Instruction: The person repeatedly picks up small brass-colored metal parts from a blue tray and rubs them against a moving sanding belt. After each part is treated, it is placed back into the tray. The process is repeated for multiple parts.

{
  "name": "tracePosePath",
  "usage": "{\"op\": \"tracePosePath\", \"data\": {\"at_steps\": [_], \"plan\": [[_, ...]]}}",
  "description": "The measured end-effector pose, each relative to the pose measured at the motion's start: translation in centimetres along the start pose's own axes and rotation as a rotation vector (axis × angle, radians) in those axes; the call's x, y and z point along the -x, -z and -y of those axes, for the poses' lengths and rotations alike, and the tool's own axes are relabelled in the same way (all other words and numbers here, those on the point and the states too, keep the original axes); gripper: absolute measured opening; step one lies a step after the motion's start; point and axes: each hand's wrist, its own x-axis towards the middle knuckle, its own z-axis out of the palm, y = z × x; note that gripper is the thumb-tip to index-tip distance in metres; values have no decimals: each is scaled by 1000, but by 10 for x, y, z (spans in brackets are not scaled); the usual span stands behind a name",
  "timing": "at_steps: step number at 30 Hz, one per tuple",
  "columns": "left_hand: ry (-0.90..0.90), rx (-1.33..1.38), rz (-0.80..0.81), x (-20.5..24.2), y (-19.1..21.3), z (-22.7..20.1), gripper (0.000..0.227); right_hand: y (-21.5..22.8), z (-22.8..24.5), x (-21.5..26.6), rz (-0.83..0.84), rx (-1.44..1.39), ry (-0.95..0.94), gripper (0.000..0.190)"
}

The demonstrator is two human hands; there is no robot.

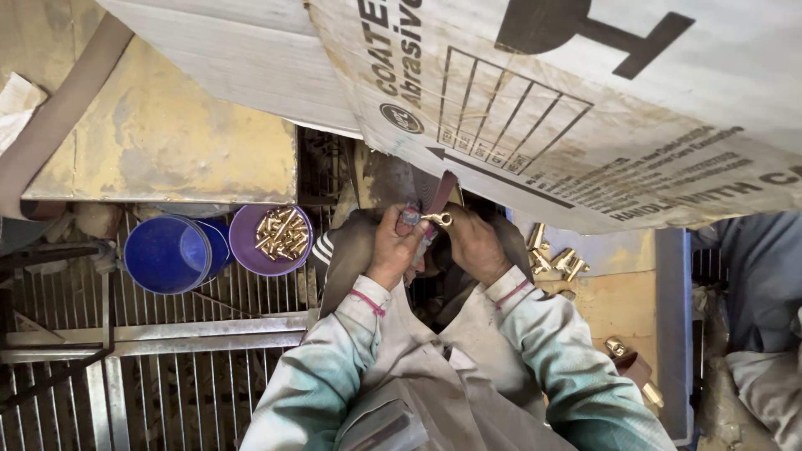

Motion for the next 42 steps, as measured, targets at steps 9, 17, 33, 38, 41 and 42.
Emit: {"op": "tracePosePath", "data": {"at_steps": [9,17,33,38,41,42], "plan": [[104,-59,-45,-1,-2,-8,31,0,-5,-12,133,-205,-264,26],[66,58,-15,-2,-2,-5,28,-1,-14,-14,201,-425,-336,29],[45,55,-44,-5,-5,3,28,-18,-34,-21,220,-1220,-965,32],[-161,-294,8,19,-5,-20,37,12,12,-3,101,-1324,-949,26],[6,-110,72,54,-6,-26,45,29,48,29,-105,-1132,-657,25],[88,-23,94,59,-8,-30,48,34,58,34,-175,-1038,-537,27]]}}
